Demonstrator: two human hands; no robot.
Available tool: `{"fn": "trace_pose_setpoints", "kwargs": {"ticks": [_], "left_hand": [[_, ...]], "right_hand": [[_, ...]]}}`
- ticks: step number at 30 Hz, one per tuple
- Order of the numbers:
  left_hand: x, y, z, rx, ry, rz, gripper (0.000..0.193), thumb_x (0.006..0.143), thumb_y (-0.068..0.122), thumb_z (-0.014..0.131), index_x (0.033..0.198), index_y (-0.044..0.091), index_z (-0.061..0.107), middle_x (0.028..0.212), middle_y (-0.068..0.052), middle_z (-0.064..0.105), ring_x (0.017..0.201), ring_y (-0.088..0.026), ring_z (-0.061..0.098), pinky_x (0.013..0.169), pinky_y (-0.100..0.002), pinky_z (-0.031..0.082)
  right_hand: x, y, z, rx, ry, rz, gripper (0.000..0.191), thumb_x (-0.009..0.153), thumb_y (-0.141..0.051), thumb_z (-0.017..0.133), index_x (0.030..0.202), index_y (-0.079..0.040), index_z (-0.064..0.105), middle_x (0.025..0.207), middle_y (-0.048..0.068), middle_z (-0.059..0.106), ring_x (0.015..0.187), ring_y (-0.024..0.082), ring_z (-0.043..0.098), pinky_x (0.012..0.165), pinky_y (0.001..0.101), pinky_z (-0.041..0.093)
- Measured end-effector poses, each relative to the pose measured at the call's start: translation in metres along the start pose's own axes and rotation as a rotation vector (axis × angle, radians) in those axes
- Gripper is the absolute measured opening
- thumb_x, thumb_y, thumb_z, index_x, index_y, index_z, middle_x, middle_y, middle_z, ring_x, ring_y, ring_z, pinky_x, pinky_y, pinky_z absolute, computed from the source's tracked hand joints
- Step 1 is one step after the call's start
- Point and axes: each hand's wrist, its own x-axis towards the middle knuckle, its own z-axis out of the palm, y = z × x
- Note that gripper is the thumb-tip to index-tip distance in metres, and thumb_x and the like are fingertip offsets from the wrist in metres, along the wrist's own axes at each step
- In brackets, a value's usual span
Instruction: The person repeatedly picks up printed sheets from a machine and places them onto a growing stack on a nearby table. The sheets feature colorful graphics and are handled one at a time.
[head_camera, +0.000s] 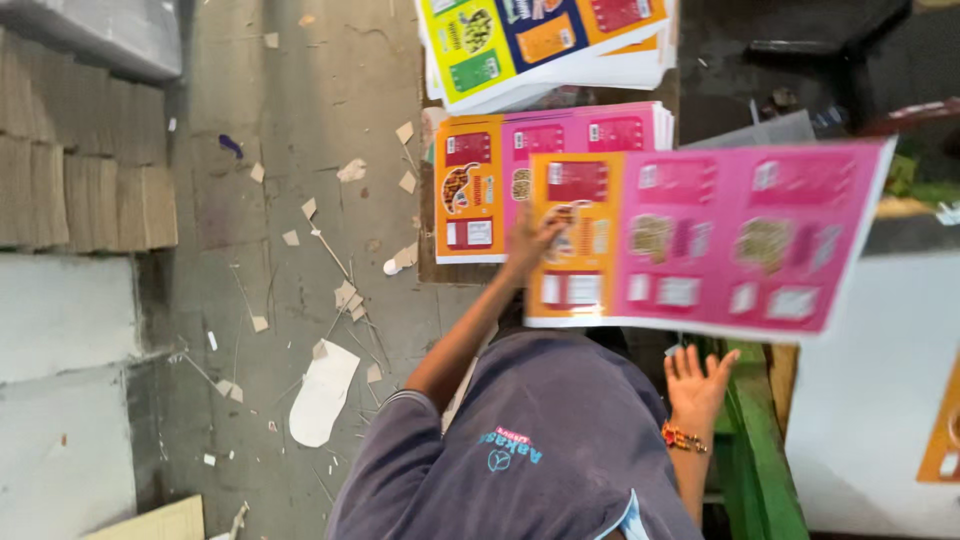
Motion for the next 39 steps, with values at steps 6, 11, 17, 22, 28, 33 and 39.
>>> {"fn": "trace_pose_setpoints", "kwargs": {"ticks": [6,11,17,22,28,33,39], "left_hand": [[0.004,0.037,-0.132,0.24,0.19,0.342,0.056,0.087,0.015,0.083,0.133,0.005,0.054,0.103,-0.01,0.078,0.092,-0.014,0.076,0.076,-0.031,0.062],[0.02,0.041,-0.171,0.442,0.349,0.25,0.061,0.082,0.017,0.087,0.134,0.008,0.056,0.107,-0.015,0.078,0.098,-0.028,0.078,0.078,-0.04,0.061],[0.037,0.03,-0.184,0.751,0.525,0.228,0.08,0.08,0.03,0.085,0.144,0.006,0.044,0.126,-0.024,0.065,0.116,-0.042,0.064,0.097,-0.05,0.052],[0.033,0.013,-0.176,0.743,0.633,0.008,0.096,0.074,0.044,0.086,0.148,0.007,0.039,0.14,-0.023,0.056,0.127,-0.043,0.056,0.102,-0.051,0.046],[0.031,-0.003,-0.169,0.697,0.4,-0.165,0.111,0.072,0.054,0.08,0.161,0.01,0.028,0.147,-0.025,0.048,0.134,-0.044,0.047,0.109,-0.057,0.041],[0.02,-0.012,-0.138,1.106,0.552,0.458,0.09,0.09,0.053,0.079,0.159,0.014,0.035,0.158,-0.023,0.045,0.15,-0.038,0.04,0.119,-0.056,0.032],[-0.015,-0.046,-0.065,1.178,-0.353,0.841,0.076,0.066,0.035,0.085,0.131,0.009,0.055,0.154,-0.023,0.038,0.14,-0.041,0.042,0.109,-0.057,0.033]], "right_hand": [[0.056,0.023,0.116,-0.227,-0.157,-0.339,0.051,0.086,-0.011,0.083,0.131,-0.005,0.059,0.128,0.011,0.068,0.114,0.025,0.069,0.094,0.043,0.061],[0.055,0.052,0.175,-0.843,-0.256,-0.814,0.036,0.093,-0.006,0.084,0.123,-0.003,0.064,0.115,0.008,0.066,0.098,0.016,0.063,0.085,0.0284,0.056],[0.045,0.06,0.178,-1.286,-0.22,-1.097,0.031,0.092,-0.019,0.088,0.111,-0.001,0.07,0.108,0.013,0.07,0.094,0.02,0.065,0.082,0.0314,0.053],[0.057,0.069,0.177,-1.338,-0.257,-1.053,0.037,0.097,-0.029,0.081,0.119,-0.001,0.071,0.109,0.013,0.074,0.096,0.025,0.069,0.089,0.0386,0.054],[0.075,0.062,0.169,-1.607,-0.336,-1.165,0.048,0.106,-0.04,0.074,0.131,0.0,0.069,0.108,0.02,0.068,0.096,0.036,0.063,0.087,0.049,0.051],[0.068,0.04,0.138,-1.495,-0.333,-1.125,0.056,0.101,-0.043,0.074,0.137,-0.002,0.062,0.109,0.019,0.065,0.093,0.031,0.063,0.082,0.0433,0.052],[-0.017,-0.012,0.092,-1.411,-0.284,-0.717,0.048,0.094,-0.036,0.072,0.133,-0.01,0.067,0.112,0.009,0.073,0.091,0.022,0.067,0.081,0.0358,0.054]]}}
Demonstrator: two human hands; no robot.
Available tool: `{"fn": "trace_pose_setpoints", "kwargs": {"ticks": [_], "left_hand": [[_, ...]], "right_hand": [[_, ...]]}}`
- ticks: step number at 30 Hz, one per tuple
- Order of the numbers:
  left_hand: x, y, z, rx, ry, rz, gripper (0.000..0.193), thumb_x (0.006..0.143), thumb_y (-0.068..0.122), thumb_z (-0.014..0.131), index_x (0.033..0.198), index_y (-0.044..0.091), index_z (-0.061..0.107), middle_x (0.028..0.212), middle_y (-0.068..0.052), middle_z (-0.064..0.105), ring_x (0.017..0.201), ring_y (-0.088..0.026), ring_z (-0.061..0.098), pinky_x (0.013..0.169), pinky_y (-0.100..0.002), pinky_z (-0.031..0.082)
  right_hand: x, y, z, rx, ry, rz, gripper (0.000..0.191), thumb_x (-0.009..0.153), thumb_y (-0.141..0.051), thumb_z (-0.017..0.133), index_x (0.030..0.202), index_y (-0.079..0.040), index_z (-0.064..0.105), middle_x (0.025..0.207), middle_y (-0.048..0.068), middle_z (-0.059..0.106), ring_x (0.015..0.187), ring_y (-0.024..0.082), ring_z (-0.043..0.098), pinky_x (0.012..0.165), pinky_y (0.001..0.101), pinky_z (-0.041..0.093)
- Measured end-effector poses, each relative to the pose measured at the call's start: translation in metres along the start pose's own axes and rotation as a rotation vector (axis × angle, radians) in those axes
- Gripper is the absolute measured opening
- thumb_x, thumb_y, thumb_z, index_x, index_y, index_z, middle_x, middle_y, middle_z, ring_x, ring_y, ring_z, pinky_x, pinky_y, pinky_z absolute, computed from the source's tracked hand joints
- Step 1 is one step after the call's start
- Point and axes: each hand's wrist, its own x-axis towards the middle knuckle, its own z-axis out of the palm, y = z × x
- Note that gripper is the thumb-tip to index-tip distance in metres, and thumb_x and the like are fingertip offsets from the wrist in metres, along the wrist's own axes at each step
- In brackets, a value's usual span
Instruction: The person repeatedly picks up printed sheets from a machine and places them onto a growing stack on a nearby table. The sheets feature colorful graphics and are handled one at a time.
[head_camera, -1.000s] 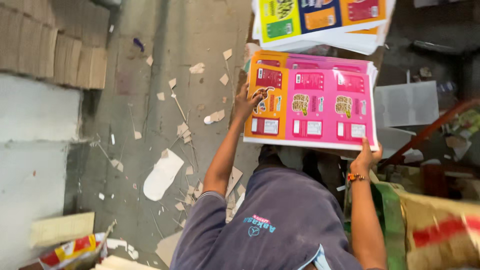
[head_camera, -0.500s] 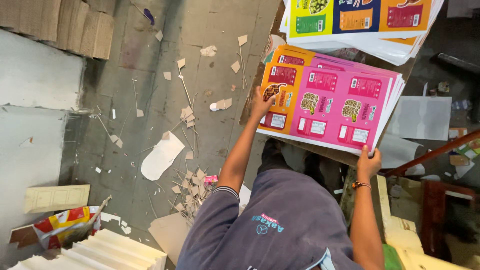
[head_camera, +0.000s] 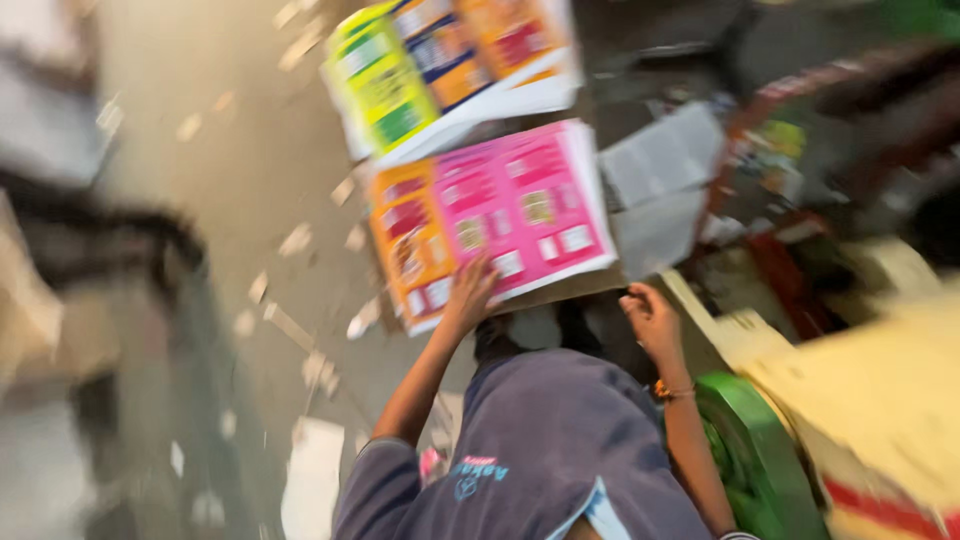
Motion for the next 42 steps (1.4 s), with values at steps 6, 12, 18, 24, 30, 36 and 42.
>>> {"fn": "trace_pose_setpoints", "kwargs": {"ticks": [6,12,18,24,30,36,42], "left_hand": [[0.013,-0.011,0.031,0.073,-0.202,-0.033,0.077,0.067,0.021,0.086,0.137,0.014,0.054,0.152,-0.019,0.042,0.139,-0.038,0.043,0.113,-0.053,0.034],[0.023,-0.014,0.021,0.09,-0.323,-0.02,0.084,0.068,0.027,0.088,0.141,0.012,0.049,0.155,-0.021,0.038,0.143,-0.041,0.038,0.115,-0.053,0.032],[0.044,0.042,0.018,-0.08,-0.131,-0.009,0.086,0.069,0.037,0.089,0.138,0.005,0.049,0.149,-0.028,0.045,0.138,-0.044,0.041,0.114,-0.053,0.036],[0.126,0.172,0.083,-1.527,-0.477,-0.166,0.086,0.093,0.038,0.078,0.155,0.003,0.03,0.151,-0.018,0.053,0.139,-0.027,0.052,0.114,-0.042,0.045],[0.118,0.132,0.053,-1.515,0.075,-0.619,0.061,0.085,0.008,0.078,0.137,0.002,0.047,0.115,-0.01,0.071,0.097,-0.021,0.07,0.083,-0.039,0.061],[0.019,0.019,-0.041,-0.946,0.386,-0.598,0.057,0.085,0.007,0.088,0.13,0.0,0.054,0.116,-0.014,0.066,0.101,-0.021,0.068,0.084,-0.032,0.061],[-0.038,-0.051,-0.067,-0.603,0.497,-0.985,0.074,0.074,0.029,0.095,0.13,0.0,0.056,0.115,-0.013,0.073,0.103,-0.026,0.074,0.091,-0.038,0.06]], "right_hand": [[-0.12,-0.061,-0.152,0.035,0.289,-0.253,0.049,0.092,-0.036,0.071,0.133,-0.01,0.065,0.123,0.006,0.072,0.108,0.018,0.067,0.096,0.0346,0.052],[-0.142,-0.003,-0.287,0.305,0.967,-0.512,0.055,0.11,-0.049,0.069,0.139,-0.003,0.06,0.126,0.012,0.068,0.113,0.018,0.064,0.104,0.0346,0.051],[0.015,0.116,-0.311,-0.28,1.19,0.14,0.064,0.111,-0.058,0.056,0.141,-0.002,0.061,0.129,0.017,0.068,0.117,0.026,0.062,0.102,0.0406,0.05],[0.027,0.11,-0.138,0.183,0.105,0.103,0.081,0.107,-0.071,0.041,0.144,-0.003,0.063,0.138,0.023,0.066,0.127,0.035,0.061,0.103,0.0471,0.05],[-0.059,0.09,-0.028,1.272,0.431,0.46,0.058,0.098,-0.058,0.067,0.132,-0.012,0.058,0.124,0.01,0.064,0.118,0.027,0.062,0.097,0.05,0.053],[-0.007,0.085,0.014,1.603,0.349,0.374,0.035,0.101,-0.026,0.079,0.127,-0.008,0.064,0.108,0.005,0.071,0.09,0.018,0.066,0.083,0.0406,0.06],[0.071,0.005,0.071,0.882,0.326,0.078,0.026,0.091,-0.002,0.076,0.112,-0.008,0.063,0.1,0.0,0.069,0.083,0.013,0.066,0.066,0.0335,0.058]]}}
